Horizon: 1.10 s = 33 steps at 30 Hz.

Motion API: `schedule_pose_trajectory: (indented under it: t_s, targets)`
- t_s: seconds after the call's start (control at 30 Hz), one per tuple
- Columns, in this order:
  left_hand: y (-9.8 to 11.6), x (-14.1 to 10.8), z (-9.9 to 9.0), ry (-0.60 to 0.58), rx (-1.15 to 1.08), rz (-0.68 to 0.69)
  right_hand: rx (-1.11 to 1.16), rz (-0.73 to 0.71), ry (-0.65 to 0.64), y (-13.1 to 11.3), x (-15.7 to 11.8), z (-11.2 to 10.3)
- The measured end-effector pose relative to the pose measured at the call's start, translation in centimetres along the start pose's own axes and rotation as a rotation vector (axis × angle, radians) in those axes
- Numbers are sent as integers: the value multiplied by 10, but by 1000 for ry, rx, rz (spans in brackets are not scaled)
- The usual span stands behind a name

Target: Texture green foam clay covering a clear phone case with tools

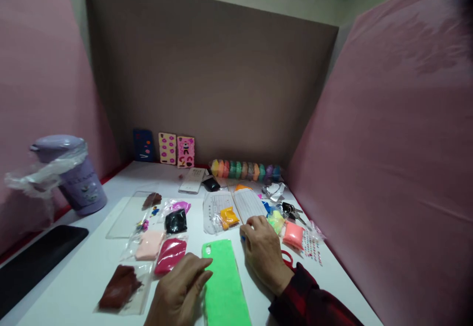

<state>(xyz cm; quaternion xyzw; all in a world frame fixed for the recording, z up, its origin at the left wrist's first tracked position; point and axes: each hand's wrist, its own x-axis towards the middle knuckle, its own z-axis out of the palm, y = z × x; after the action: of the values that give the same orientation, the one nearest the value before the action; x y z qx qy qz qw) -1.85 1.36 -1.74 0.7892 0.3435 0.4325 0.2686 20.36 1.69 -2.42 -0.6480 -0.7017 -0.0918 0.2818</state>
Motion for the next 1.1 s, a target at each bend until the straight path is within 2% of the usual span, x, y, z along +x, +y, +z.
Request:
schedule_pose_trajectory:
  t_s: [0.17,0.4,0.63,0.73,0.93,1.03,1.1]
  targets:
    - [2,3,-2,8,-96,7,39,-15,54,1,0,-2]
    - [6,4,-5,74,-129,-244,122,-67,114,0,-2,-3]
    - [6,5,5,84,-392,-485,182,-135,163,1,-1,1]
    - [6,6,4,138,-430,-462,212,-192,208,4,-1,2]
    - [4,7,0,195,-323,-331,232,-302,234,4,-1,1]
    - [4,11,0,219,-451,-454,236,-323,250,3,-1,0]
    - [5,18,-5,190,-575,-567,245,-336,252,3,-2,0]
